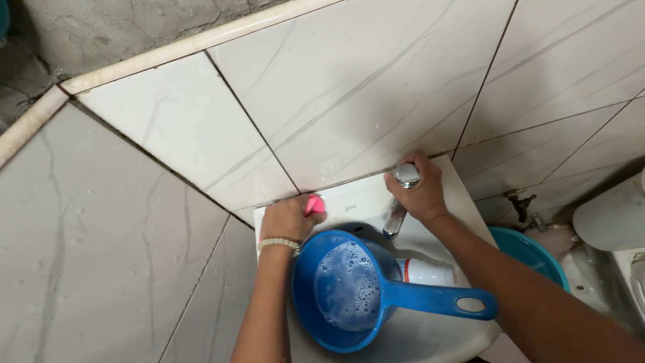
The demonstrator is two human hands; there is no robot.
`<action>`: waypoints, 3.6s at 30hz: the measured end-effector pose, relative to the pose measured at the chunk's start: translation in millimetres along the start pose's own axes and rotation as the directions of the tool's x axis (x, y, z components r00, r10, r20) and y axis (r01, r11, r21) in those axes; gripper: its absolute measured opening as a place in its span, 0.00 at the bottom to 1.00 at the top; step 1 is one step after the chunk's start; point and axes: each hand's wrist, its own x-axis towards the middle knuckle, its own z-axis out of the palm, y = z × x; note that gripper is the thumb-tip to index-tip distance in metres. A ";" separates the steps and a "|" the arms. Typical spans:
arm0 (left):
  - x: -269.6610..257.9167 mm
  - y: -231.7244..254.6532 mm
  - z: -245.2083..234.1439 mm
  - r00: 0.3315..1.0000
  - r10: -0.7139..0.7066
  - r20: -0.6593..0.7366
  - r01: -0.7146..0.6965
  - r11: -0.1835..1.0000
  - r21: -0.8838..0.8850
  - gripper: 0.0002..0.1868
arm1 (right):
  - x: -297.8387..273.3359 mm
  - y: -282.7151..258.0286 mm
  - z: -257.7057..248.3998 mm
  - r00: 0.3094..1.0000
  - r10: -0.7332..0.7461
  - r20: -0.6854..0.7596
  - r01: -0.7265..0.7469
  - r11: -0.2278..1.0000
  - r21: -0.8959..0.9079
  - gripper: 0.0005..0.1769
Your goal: The person scrubs the white ceramic sink basin with a pink sponge while water runs from the faucet. A blue plastic jug and a white bottle rest in the sink during the cleaning.
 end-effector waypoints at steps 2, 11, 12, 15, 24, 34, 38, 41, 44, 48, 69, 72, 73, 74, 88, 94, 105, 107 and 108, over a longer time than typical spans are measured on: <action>10.3 23.8 9.5 0.999 0.042 0.001 -0.041 0.996 -0.074 0.18 | 0.0 -1.4 0.3 1.000 0.012 0.009 -0.013 0.997 0.071 0.18; 23.1 40.6 2.5 0.990 0.136 -0.044 -0.142 0.968 -0.206 0.25 | 6.2 -11.2 -8.2 0.999 0.014 0.052 -0.021 0.992 0.123 0.19; 16.9 37.3 -2.6 0.996 0.085 -0.040 -0.091 0.979 -0.180 0.26 | 7.0 -11.0 -9.8 0.998 0.032 0.062 -0.039 0.991 0.127 0.20; 7.1 37.2 -11.7 0.979 -0.184 0.091 0.183 0.983 0.018 0.28 | 8.1 -9.1 -8.9 0.994 0.069 0.083 -0.083 0.982 0.172 0.20; 43.1 86.3 22.5 0.970 0.228 -0.079 -0.238 0.960 -0.151 0.19 | 10.1 0.8 -7.1 0.992 0.012 0.128 -0.043 0.968 0.249 0.18; 23.8 44.3 1.0 0.998 -0.058 0.023 0.061 0.989 -0.138 0.24 | 12.3 -2.6 -9.1 0.989 0.039 0.141 -0.073 0.966 0.247 0.17; 23.9 38.6 7.9 0.997 -0.082 0.015 0.082 0.996 0.020 0.22 | 8.5 -3.5 -3.8 0.995 0.021 0.094 -0.042 0.973 0.226 0.16; 40.3 57.8 28.0 0.976 0.193 -0.101 -0.198 0.979 -0.044 0.19 | 6.6 -1.6 -6.3 0.998 -0.006 0.058 -0.006 0.980 0.201 0.15; 51.9 79.4 46.4 0.915 0.379 -0.135 -0.384 0.923 -0.007 0.19 | 7.0 -7.1 -2.2 0.999 -0.018 0.029 0.012 0.980 0.198 0.14; 57.8 80.9 54.4 0.911 0.399 -0.109 -0.405 0.913 -0.047 0.19 | 6.6 -10.1 -4.7 0.998 -0.051 0.029 0.046 0.987 0.153 0.15; 50.6 83.3 47.4 0.910 0.385 -0.157 -0.400 0.913 -0.078 0.18 | 6.6 -8.0 -3.9 0.999 -0.010 0.051 -0.001 0.979 0.204 0.15; 40.6 45.4 33.7 0.915 0.361 -0.178 -0.384 0.916 -0.117 0.20 | 7.2 -8.3 -5.3 0.999 -0.029 0.041 0.022 0.985 0.170 0.16; 33.2 29.7 28.5 0.946 0.280 -0.163 -0.299 0.949 -0.102 0.21 | 7.3 -7.7 -5.7 0.999 -0.007 0.049 -0.001 0.985 0.170 0.16; 24.8 14.4 22.1 0.970 0.194 -0.147 -0.208 0.975 -0.082 0.23 | 6.9 -8.0 -4.9 0.998 0.018 0.059 -0.028 0.984 0.174 0.16; 57.2 91.3 40.1 0.944 0.329 0.002 -0.324 0.933 -0.157 0.17 | 7.4 -3.6 -2.7 0.998 -0.059 0.020 0.056 0.986 0.157 0.15; 26.3 43.5 19.0 0.966 0.240 -0.093 -0.255 0.942 -0.219 0.20 | 6.8 -5.6 -4.7 0.998 -0.032 0.045 0.023 0.984 0.178 0.16; 35.8 49.2 23.9 0.930 0.325 -0.170 -0.349 0.926 -0.140 0.18 | 4.9 -4.2 -0.7 1.000 -0.005 0.009 0.003 0.985 0.170 0.15; 47.8 74.1 33.6 0.936 0.343 -0.080 -0.350 0.931 -0.108 0.18 | 5.9 -4.8 -1.4 0.999 -0.028 0.015 0.025 0.985 0.171 0.15; 51.4 82.8 37.2 0.937 0.344 -0.056 -0.348 0.932 -0.097 0.18 | 6.2 -5.3 -2.2 0.999 -0.039 0.019 0.035 0.985 0.171 0.15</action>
